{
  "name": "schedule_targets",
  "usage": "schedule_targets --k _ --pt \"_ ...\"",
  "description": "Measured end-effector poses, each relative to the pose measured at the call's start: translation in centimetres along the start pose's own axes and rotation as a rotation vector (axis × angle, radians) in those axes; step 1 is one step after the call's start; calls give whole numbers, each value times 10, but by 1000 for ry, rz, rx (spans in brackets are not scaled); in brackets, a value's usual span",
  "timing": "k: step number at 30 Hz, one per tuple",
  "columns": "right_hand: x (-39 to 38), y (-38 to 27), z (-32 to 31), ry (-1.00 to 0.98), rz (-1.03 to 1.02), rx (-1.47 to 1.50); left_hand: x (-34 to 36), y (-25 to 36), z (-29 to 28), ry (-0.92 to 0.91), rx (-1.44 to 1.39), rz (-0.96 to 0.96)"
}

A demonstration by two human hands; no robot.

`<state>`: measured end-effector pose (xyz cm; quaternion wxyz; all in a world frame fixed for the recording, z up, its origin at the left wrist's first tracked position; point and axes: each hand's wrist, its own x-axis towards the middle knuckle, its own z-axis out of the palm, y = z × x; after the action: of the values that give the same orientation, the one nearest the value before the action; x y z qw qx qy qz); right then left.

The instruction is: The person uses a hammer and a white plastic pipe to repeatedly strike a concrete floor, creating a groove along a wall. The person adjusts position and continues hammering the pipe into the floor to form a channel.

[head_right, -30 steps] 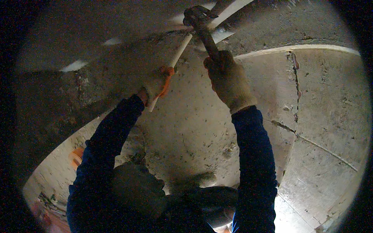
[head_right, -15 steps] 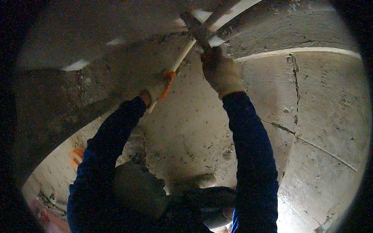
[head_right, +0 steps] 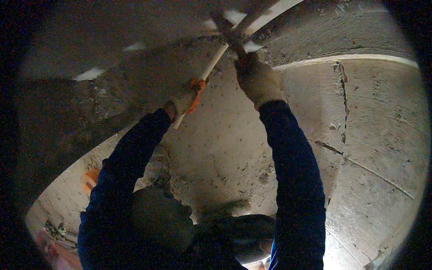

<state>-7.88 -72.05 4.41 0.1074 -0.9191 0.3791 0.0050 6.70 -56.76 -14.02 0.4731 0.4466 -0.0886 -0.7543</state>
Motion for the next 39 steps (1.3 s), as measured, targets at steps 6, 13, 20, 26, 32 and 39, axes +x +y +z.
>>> schedule_targets --k 6,13,20,26,32,39 --pt "-22 26 15 -472 500 359 1 1 -2 84 70 55" --pt "-30 -20 -52 58 214 804 9 -12 -4 -48 144 145" --pt "-2 -15 -17 31 85 17 6 -6 9 153 104 23" --pt "13 -10 -4 -188 64 69 19 -14 -21 -169 -300 -82" --pt "-12 -17 -33 253 -106 485 21 -27 -4 321 600 134" --pt "2 2 4 -234 126 -46 33 -40 1 386 816 455"
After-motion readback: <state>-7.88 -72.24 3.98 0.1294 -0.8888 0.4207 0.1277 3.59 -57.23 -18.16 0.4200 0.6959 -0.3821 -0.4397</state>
